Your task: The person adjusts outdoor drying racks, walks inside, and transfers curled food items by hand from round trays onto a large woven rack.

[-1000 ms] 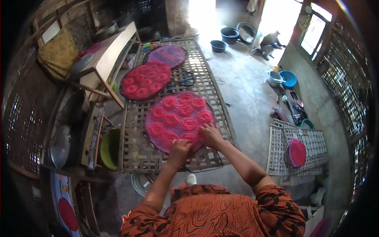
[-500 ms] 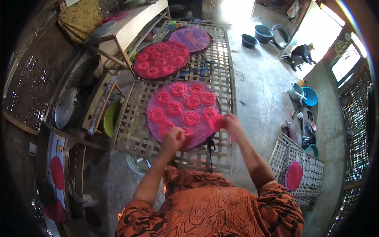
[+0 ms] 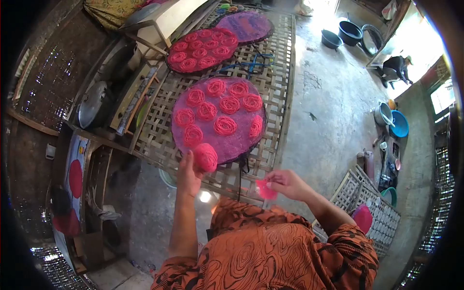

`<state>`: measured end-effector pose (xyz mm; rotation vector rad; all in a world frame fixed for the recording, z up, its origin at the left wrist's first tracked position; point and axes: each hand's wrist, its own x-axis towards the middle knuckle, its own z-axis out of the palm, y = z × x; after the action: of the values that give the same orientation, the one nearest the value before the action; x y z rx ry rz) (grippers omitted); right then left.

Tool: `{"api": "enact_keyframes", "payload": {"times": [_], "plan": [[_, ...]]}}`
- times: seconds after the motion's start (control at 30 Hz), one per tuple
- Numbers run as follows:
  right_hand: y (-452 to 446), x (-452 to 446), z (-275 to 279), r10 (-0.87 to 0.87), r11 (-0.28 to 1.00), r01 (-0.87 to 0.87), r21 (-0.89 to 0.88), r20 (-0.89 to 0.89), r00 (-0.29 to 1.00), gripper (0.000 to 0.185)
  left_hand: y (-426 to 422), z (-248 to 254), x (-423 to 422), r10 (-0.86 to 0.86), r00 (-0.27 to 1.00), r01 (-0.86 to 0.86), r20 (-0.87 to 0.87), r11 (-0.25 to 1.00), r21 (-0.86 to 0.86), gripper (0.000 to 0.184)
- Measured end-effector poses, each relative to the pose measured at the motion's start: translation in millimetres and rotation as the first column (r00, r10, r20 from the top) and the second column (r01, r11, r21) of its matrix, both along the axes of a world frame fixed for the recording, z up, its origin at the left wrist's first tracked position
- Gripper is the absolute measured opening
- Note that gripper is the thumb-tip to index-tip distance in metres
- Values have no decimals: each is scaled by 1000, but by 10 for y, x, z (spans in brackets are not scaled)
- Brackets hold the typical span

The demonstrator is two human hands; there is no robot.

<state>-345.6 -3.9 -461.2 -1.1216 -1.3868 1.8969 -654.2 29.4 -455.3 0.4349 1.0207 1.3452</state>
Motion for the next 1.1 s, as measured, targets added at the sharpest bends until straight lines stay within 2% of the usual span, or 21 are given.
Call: {"api": "enact_keyframes", "payload": {"times": [0.17,0.23,0.3,0.33,0.4,0.43,0.5,0.53,0.6,0.63,0.73,0.8,0.83,0.87,0.9,0.93,0.97,1.0,1.03,1.07,1.1], "plan": [[-20,-44,-44,59,998,-59,-6,0,998,19,-349,-316,90,-58,966,82,-251,993,87,13],[-27,-66,-62,74,997,-75,32,13,997,19,-442,-347,136,-55,974,76,-222,993,88,13],[-17,-105,-30,135,900,-301,315,456,880,28,-477,-368,171,-58,978,77,-200,993,90,12],[-47,-134,18,133,900,-301,317,457,879,28,-482,-403,184,-76,962,110,-264,987,119,12],[-110,-248,306,134,859,-442,260,718,683,40,-464,-395,243,-96,942,150,-321,978,148,12],[-127,-244,259,130,862,-437,256,723,679,40,-459,-379,284,-148,933,202,-328,970,138,13],[-149,-213,74,-31,831,-246,499,483,875,44,-410,-375,368,-203,904,280,-377,946,163,16],[-141,-205,43,-45,831,-241,502,492,869,44,-371,-363,393,-212,905,290,-369,941,172,16],[-122,-190,20,-34,928,-169,333,526,850,41,-308,-330,424,-275,887,346,-371,928,139,19],[-136,-186,18,-42,927,-165,336,531,846,41,-275,-357,415,-273,868,360,-414,921,147,20],[-200,-137,-12,-112,908,-175,380,624,774,42,-231,-279,367,-309,848,402,-430,904,144,19],[-240,-94,-5,-270,741,-338,580,719,641,45,-201,-250,388,-338,863,411,-376,902,132,18],[-228,-116,8,-278,743,-333,581,720,636,45,-190,-236,418,-357,877,412,-322,904,119,18],[-161,-172,90,-256,843,-81,532,530,809,43,-178,-244,475,-364,875,419,-320,899,124,18],[-100,-214,175,-279,906,149,397,293,915,42,-173,-270,563,-405,872,453,-276,881,137,18],[-52,-240,257,-288,902,155,403,295,911,42,-172,-274,645,-445,864,485,-234,861,153,17],[-10,-265,336,-223,966,211,147,77,972,38,-172,-219,709,-525,838,541,-148,834,110,17],[19,-283,386,-206,975,188,-119,-162,965,34,-159,-181,751,-531,834,548,-150,828,117,17],[40,-275,406,-213,974,197,-111,-162,964,34,-141,-147,783,-572,795,596,-202,798,84,19],[65,-242,413,-223,975,223,5,-17,975,32,-121,-124,788,-609,752,639,-252,768,51,22],[79,-209,405,-246,965,231,124,129,961,30,-108,-228,749,-640,753,657,-155,746,107,34]]}}
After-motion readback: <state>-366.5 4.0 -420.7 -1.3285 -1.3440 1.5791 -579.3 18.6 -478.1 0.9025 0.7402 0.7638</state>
